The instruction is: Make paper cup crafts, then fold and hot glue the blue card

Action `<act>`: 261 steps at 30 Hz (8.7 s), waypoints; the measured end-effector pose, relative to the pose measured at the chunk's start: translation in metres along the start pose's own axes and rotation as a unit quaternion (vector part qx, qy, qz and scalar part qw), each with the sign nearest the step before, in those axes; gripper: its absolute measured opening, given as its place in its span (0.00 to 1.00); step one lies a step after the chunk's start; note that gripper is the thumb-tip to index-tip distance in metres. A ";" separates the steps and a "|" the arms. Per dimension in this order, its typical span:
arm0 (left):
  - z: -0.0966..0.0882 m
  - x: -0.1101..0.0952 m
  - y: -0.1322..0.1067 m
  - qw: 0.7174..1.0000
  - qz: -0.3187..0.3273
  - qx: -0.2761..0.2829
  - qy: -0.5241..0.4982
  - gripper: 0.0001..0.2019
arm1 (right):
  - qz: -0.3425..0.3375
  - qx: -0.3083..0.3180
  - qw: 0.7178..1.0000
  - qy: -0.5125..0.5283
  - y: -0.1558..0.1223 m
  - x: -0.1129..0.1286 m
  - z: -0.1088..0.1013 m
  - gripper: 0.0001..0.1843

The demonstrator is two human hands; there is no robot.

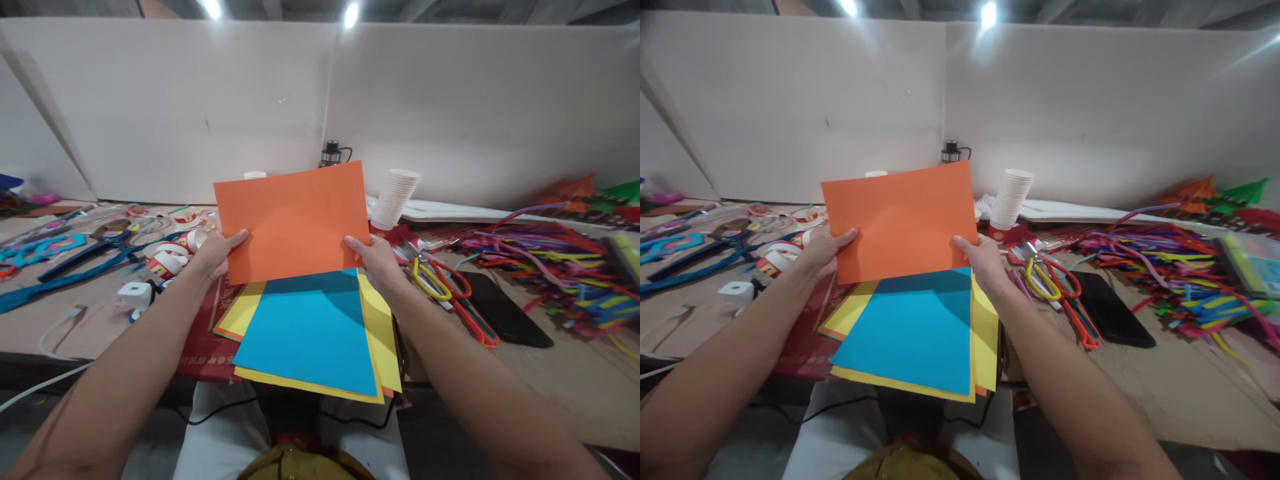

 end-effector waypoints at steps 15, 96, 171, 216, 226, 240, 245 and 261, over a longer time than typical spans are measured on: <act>-0.009 -0.018 0.002 0.999 0.006 -0.005 -0.053 0.09 | -0.018 -0.051 0.998 0.016 0.000 0.015 -0.009 0.14; -0.008 -0.027 0.003 0.978 0.180 -0.059 -0.087 0.16 | -0.081 0.265 0.960 -0.048 -0.034 0.029 0.047 0.33; -0.011 -0.029 -0.001 0.946 0.311 -0.090 0.023 0.16 | -0.354 0.568 0.503 -0.546 -0.112 0.014 0.235 0.30; -0.011 -0.028 0.000 0.948 0.298 -0.101 0.048 0.22 | -0.363 0.547 0.515 -0.551 -0.103 0.014 0.242 0.30; -0.010 -0.027 0.001 0.949 0.301 -0.085 0.045 0.20 | -0.362 0.545 0.516 -0.553 -0.102 0.010 0.240 0.26; -0.013 -0.024 0.005 0.953 0.288 -0.095 0.024 0.17 | -0.328 0.590 0.516 -0.528 -0.104 0.011 0.245 0.29; -0.014 -0.023 0.006 0.953 0.287 -0.096 0.016 0.18 | -0.335 0.576 0.499 -0.554 -0.101 0.011 0.247 0.30; -0.013 -0.024 0.005 0.954 0.282 -0.098 0.008 0.17 | -0.321 0.610 0.454 -0.565 -0.108 0.014 0.252 0.27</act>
Point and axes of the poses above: each hand's wrist, its own y-axis towards the middle knuckle, its own z-axis out of the palm, x = y × z, the point moved 6 cm from there along y, towards the middle knuckle, and after that the axes turned 6 degrees about -y, right-handed, at the moved point
